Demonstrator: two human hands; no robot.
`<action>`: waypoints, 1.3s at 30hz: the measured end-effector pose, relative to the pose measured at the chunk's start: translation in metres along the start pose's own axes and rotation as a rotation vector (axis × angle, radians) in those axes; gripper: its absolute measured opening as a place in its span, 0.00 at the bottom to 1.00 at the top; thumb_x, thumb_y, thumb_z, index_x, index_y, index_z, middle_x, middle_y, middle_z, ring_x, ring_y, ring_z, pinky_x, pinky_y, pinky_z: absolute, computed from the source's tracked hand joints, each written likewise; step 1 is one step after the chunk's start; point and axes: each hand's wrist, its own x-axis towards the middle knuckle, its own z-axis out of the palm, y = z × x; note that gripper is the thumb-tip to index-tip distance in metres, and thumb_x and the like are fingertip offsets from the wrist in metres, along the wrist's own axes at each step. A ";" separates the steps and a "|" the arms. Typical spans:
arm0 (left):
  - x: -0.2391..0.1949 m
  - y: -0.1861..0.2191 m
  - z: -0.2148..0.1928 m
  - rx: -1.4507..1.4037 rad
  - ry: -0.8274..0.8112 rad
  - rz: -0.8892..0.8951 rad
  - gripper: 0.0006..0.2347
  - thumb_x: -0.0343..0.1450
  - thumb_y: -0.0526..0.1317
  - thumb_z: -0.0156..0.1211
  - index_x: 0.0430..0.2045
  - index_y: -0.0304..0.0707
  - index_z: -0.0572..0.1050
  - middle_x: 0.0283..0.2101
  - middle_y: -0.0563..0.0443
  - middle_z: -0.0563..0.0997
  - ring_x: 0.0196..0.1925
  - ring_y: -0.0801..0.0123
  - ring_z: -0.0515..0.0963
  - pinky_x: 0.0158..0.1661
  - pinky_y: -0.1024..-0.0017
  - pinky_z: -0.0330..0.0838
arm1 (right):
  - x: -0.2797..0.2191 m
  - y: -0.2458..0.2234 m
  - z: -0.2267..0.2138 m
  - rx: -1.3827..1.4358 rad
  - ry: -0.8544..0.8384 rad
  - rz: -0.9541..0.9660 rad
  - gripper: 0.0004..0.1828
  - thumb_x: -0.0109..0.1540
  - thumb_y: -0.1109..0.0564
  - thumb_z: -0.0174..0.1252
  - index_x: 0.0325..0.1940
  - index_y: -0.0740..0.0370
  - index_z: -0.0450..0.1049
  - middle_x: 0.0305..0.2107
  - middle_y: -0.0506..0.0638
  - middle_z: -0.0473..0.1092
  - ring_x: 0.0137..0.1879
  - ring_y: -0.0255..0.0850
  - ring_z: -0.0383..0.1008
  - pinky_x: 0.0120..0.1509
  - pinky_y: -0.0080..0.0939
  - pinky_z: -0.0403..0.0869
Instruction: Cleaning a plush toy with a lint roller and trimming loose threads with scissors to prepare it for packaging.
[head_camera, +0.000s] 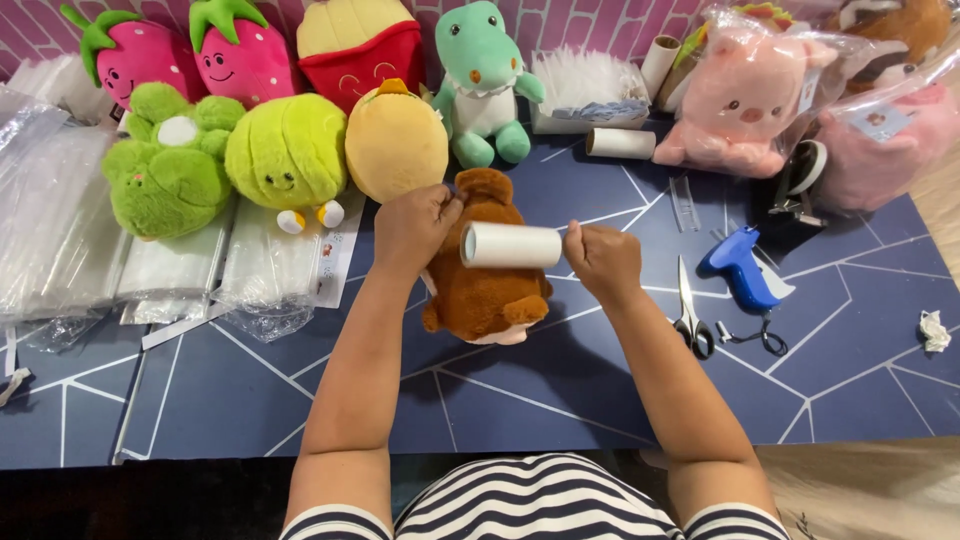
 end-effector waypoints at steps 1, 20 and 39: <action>0.000 -0.007 0.002 -0.002 -0.006 0.002 0.13 0.74 0.44 0.58 0.18 0.42 0.72 0.13 0.48 0.69 0.18 0.59 0.75 0.22 0.69 0.65 | -0.007 -0.006 -0.004 -0.003 -0.001 0.006 0.32 0.71 0.54 0.48 0.10 0.54 0.61 0.07 0.50 0.58 0.14 0.47 0.61 0.20 0.38 0.60; 0.011 -0.008 0.018 -0.044 0.044 -0.450 0.17 0.73 0.47 0.57 0.11 0.44 0.69 0.08 0.58 0.59 0.17 0.77 0.59 0.26 0.77 0.53 | 0.032 -0.042 -0.036 -0.239 0.096 -0.271 0.27 0.66 0.57 0.53 0.11 0.52 0.58 0.08 0.45 0.55 0.14 0.38 0.58 0.21 0.32 0.60; 0.003 -0.007 -0.006 -0.283 -0.100 -0.058 0.18 0.73 0.47 0.63 0.13 0.40 0.70 0.09 0.51 0.70 0.15 0.66 0.69 0.22 0.72 0.64 | 0.025 -0.071 -0.064 -0.416 0.136 -0.328 0.25 0.66 0.53 0.52 0.13 0.49 0.63 0.08 0.41 0.56 0.15 0.34 0.59 0.23 0.29 0.63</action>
